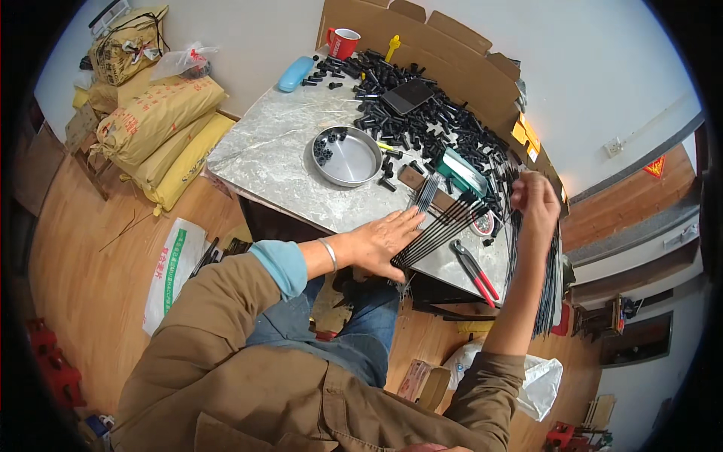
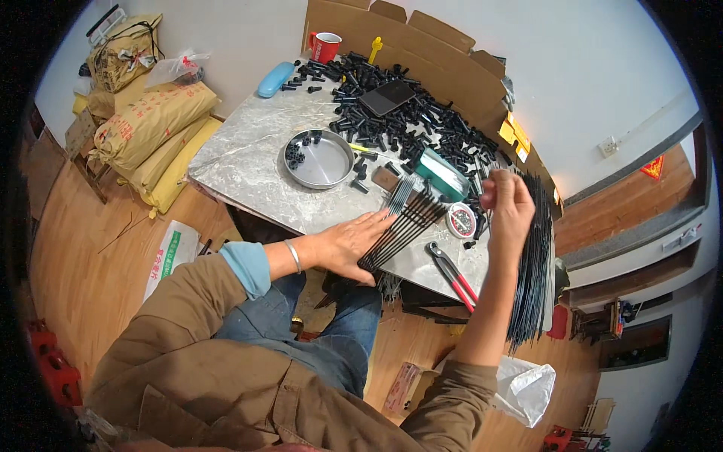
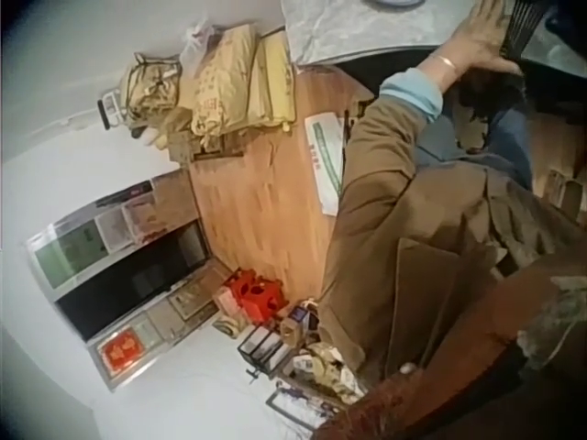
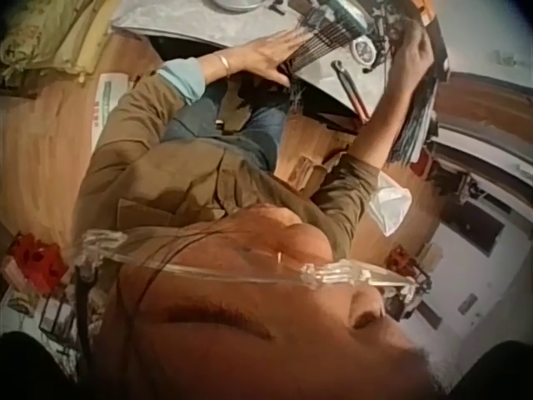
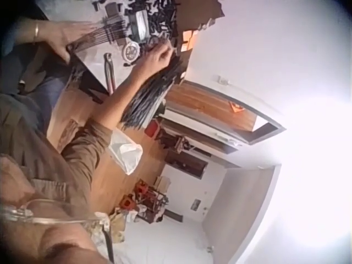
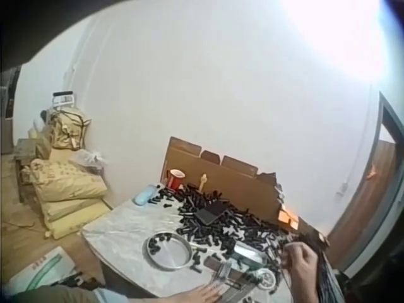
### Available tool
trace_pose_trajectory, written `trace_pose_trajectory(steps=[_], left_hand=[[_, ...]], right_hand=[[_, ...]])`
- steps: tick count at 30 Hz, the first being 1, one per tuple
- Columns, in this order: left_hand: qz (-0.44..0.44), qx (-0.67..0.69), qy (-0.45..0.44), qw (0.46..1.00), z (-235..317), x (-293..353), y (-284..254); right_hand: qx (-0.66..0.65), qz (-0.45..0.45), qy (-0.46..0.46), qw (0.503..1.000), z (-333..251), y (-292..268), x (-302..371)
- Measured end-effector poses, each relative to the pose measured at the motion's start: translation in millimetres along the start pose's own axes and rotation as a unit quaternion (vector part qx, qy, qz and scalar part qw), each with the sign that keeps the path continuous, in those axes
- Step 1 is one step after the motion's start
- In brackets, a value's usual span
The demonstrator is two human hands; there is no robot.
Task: Assembling flexible black rods into a central plastic hub and trimming them with cutters.
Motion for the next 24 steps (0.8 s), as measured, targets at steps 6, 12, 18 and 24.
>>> trace_pose_trajectory(steps=[6,12,18,24], left_hand=[[-0.006,0.004,0.025,1.000,13,3,6],[-0.023,-0.043,-0.014,0.999,13,1,2],[-0.014,-0.001,-0.013,1.000,9,2,-7],[-0.031,0.018,-0.030,0.999,2,-7,-9]], right_hand=[[0.190,-0.105,-0.058,0.974,108,101,1],[0.345,-0.135,-0.095,0.924,93,151,-4],[0.321,-0.045,-0.010,0.946,133,91,-59],[0.435,-0.117,0.013,0.893,158,77,-85]])
Point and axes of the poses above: each hand's wrist, its own x-axis away from the middle knuckle, its own y-axis out of the palm, z = x × y, the point moved 10 cm from there along -x, towards the middle knuckle, and after that the axes turned 8 degrees about x, right-handed, at the moved point
